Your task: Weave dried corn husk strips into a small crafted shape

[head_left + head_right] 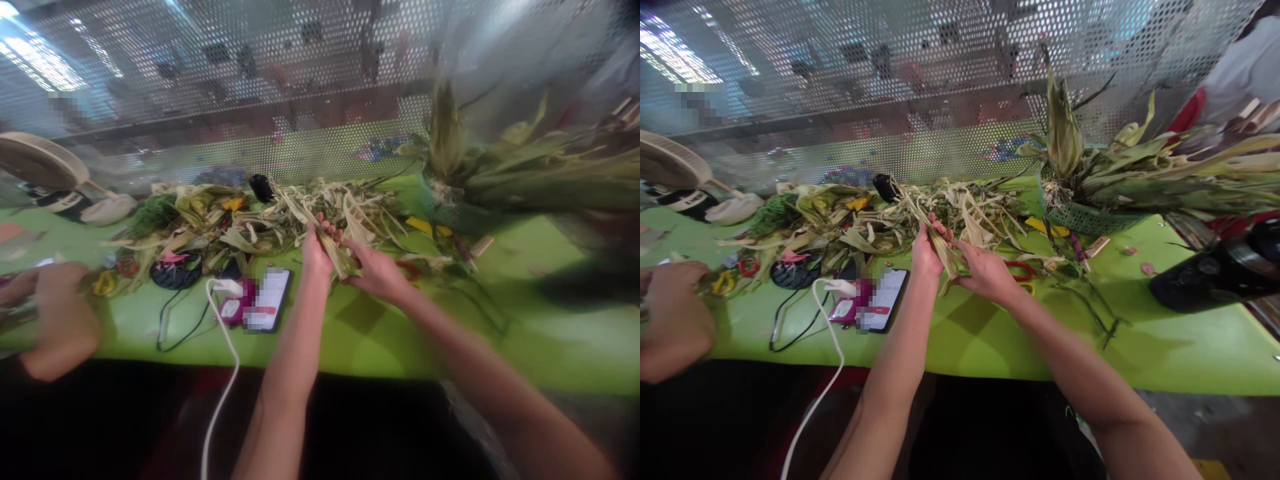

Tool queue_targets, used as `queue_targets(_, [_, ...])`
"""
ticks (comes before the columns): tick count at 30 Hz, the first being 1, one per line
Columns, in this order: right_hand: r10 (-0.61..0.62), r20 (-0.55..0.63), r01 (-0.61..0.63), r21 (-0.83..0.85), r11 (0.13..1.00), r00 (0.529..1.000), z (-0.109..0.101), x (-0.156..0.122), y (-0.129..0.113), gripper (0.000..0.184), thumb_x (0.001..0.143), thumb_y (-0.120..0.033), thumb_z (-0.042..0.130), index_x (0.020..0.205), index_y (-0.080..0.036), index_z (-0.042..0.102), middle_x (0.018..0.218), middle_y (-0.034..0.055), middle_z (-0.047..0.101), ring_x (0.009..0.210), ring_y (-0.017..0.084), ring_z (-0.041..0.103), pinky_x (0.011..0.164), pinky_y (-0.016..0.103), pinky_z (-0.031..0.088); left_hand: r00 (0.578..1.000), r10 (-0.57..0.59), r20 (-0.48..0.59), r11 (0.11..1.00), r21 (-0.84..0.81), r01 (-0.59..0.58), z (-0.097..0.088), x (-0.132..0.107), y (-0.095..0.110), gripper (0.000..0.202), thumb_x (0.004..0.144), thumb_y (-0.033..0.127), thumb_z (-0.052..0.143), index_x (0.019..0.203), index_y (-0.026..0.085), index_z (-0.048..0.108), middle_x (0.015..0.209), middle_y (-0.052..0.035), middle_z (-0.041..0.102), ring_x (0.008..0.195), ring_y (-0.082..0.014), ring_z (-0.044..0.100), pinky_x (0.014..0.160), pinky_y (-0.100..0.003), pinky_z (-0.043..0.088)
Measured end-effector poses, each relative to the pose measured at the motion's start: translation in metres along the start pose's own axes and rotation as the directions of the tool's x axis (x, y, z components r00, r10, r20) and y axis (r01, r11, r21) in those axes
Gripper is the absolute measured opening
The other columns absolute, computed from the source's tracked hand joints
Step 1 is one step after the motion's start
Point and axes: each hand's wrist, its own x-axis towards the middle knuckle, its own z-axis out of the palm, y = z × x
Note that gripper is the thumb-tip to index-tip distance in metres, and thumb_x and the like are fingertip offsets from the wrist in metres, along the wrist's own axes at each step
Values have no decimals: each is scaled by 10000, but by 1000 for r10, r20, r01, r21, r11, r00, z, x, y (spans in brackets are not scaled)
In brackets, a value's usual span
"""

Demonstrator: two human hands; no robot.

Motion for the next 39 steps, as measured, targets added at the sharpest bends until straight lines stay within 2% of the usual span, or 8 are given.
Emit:
queue_targets(3, [55,19,-56,62,996,998,-1,1,-3,710,721,-328,740,1358,-178,466,870,47,667,736,199,598,629,263,375,1000,-6,-11,1000,1,6,0,0,1,279,994,313,379,963,183,625,605,36,561,544,-63,554,709,-214,510])
queue_targets(7, [152,56,-162,249,955,987,-3,2,-7,491,745,-257,699,1207,-177,551,784,-3,641,681,151,584,615,239,376,1000,-10,2,1000,-14,10,0,-1,1,263,989,306,401,987,172,628,620,39,568,542,-55,559,687,-205,517])
queue_targets(13, [170,49,-175,422,889,984,3,1,-6,346,741,-197,638,1081,-181,575,718,-37,597,643,125,551,618,239,388,999,-25,34,999,-39,26,0,-1,-2,272,989,317,402,987,166,628,621,39,560,539,-53,554,659,-200,520])
queue_targets(19, [199,121,-228,676,701,972,13,2,-2,359,730,-308,687,1035,-176,550,670,-57,531,600,114,492,568,241,369,990,-37,133,999,-1,37,-1,-3,-4,240,959,370,477,985,188,631,617,51,506,524,-44,511,584,-173,481])
queue_targets(21, [216,128,-243,694,678,968,14,3,-3,340,716,-290,685,1004,-174,548,658,-61,519,593,110,479,560,241,359,987,-43,158,999,26,40,1,-6,-4,170,937,313,531,998,190,632,627,58,489,515,-37,491,560,-165,460])
queue_targets(24, [237,103,-242,683,690,966,14,3,-4,299,706,-235,644,983,-171,553,641,-68,506,576,102,455,546,237,336,984,-56,168,998,51,48,3,-9,-4,118,916,227,560,998,187,635,635,58,471,502,-31,459,533,-159,432])
queue_targets(32, [233,84,-229,661,714,969,13,3,-4,260,696,-205,587,952,-166,566,617,-74,473,556,94,409,547,239,299,984,-10,179,1000,18,7,-1,-2,3,233,979,282,420,956,192,633,595,45,418,447,-45,357,450,-164,361])
queue_targets(39, [223,162,-273,660,700,961,11,4,-6,270,674,-226,589,937,-168,567,619,-75,453,580,104,410,558,239,293,982,13,188,1000,25,-18,-4,0,4,224,979,276,424,947,181,624,593,54,374,408,-36,266,404,-161,288])
